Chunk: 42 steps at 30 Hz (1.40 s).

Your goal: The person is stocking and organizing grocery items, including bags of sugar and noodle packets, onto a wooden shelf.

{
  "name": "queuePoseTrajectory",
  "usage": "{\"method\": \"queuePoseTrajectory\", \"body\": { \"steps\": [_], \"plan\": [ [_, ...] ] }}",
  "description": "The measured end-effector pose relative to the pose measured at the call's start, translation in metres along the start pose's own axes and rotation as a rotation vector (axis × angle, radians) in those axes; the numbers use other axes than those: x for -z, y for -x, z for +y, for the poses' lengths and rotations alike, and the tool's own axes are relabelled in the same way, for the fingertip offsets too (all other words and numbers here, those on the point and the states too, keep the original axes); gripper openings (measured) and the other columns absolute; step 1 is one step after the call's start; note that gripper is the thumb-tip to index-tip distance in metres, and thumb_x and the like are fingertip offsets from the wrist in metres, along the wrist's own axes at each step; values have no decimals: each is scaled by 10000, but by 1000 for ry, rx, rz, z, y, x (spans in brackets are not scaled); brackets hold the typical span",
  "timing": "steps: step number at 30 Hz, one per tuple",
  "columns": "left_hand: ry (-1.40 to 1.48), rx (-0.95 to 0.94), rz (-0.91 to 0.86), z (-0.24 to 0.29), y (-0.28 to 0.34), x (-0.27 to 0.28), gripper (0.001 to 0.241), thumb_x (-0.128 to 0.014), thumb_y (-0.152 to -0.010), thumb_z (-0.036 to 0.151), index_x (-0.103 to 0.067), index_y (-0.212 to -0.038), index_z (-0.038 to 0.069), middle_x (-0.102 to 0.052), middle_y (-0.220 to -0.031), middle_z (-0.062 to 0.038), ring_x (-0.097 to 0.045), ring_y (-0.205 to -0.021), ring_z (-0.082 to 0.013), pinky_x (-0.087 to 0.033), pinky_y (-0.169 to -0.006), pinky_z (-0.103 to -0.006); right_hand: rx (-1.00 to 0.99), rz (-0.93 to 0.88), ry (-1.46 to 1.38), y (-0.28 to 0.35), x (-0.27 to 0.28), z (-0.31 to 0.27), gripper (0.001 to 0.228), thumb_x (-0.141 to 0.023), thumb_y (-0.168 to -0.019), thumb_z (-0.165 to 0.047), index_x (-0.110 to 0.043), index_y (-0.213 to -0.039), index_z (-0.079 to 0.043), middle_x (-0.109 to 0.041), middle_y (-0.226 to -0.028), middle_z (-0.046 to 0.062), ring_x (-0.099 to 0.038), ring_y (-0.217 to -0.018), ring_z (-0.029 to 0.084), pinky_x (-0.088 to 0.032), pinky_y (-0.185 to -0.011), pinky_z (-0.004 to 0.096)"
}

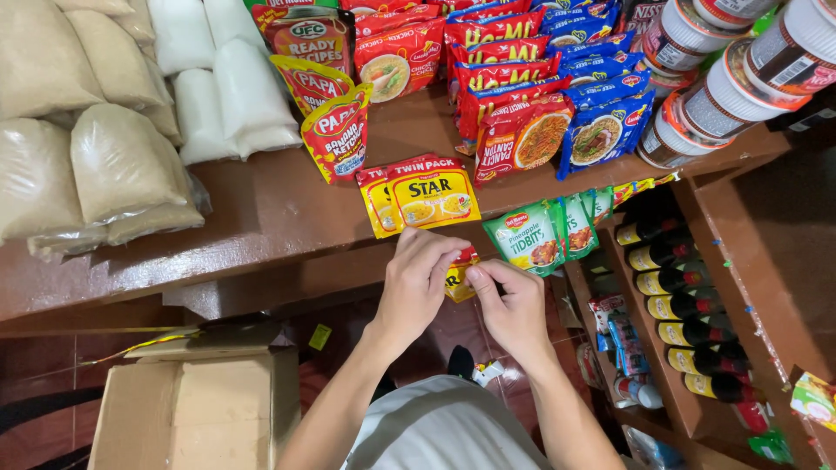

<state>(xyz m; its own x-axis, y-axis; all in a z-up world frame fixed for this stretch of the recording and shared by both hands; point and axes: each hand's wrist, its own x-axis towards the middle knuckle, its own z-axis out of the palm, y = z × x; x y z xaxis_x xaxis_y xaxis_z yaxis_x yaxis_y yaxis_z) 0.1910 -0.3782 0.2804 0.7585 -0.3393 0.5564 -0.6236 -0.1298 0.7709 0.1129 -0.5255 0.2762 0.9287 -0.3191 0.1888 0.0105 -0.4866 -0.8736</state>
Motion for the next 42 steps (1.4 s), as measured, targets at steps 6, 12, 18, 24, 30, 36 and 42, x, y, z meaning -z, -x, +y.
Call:
{"method": "queuePoseTrajectory", "body": {
  "steps": [6, 12, 18, 24, 30, 36, 42],
  "plan": [
    [8, 10, -3, 2, 1, -1, 145, -689, -927, -33, -717, -1044, 48, -722, -944, -87, -634, -906, -297, -513, -825, -409, 8, 11, 6, 1, -2, 3, 168, -693, -957, -125, -736, -945, 37, -763, -805, 96, -707, -705, 146, -557, -683, 289],
    [-5, -39, -12, 3, 3, 0, 150, -682, -928, -48, -713, -1051, 32, -708, -965, -98, -619, -931, -306, -518, -836, -409, 4, 32, 1, 3, -2, 1, 169, -694, -960, -128, -738, -954, 35, -770, -813, 99, -713, -710, 144, -565, -691, 284],
    [3, -91, -10, 4, 8, -1, 198, -690, -895, -68, -696, -1075, 15, -702, -995, -102, -612, -943, -313, -523, -835, -403, 10, 58, 36, 6, -3, -8, 164, -703, -957, -129, -741, -940, 30, -769, -800, 109, -721, -697, 132, -559, -670, 288],
    [33, -92, 24, 4, 13, -4, 180, -701, -904, -72, -675, -1059, 17, -701, -998, -99, -617, -943, -315, -529, -831, -400, 14, 85, -14, 9, -6, -6, 159, -692, -966, -115, -732, -939, 36, -772, -813, 107, -712, -721, 136, -563, -697, 280],
    [55, -173, 67, 2, 19, -7, 192, -705, -906, -78, -667, -1056, 36, -718, -1060, -70, -629, -956, -299, -537, -853, -398, 135, 160, 22, 18, -8, -1, 157, -730, -958, -95, -694, -942, 57, -685, -805, 117, -636, -693, 176, -525, -678, 284],
    [-60, -479, 132, 0, 23, -3, 231, -787, -834, 56, -703, -1048, 80, -722, -1152, -29, -619, -967, -243, -522, -845, -387, 441, 241, 21, 25, -8, -4, 176, -700, -987, -115, -677, -971, 59, -683, -880, 127, -666, -750, 212, -543, -721, 286],
    [-117, -543, 117, -3, 23, -1, 238, -804, -836, 195, -716, -1039, 105, -712, -1166, -7, -581, -989, -224, -493, -818, -382, 460, 244, 10, 26, -7, -7, 221, -719, -984, -148, -670, -997, 67, -696, -922, 148, -688, -789, 231, -558, -749, 296]
  ]
}}
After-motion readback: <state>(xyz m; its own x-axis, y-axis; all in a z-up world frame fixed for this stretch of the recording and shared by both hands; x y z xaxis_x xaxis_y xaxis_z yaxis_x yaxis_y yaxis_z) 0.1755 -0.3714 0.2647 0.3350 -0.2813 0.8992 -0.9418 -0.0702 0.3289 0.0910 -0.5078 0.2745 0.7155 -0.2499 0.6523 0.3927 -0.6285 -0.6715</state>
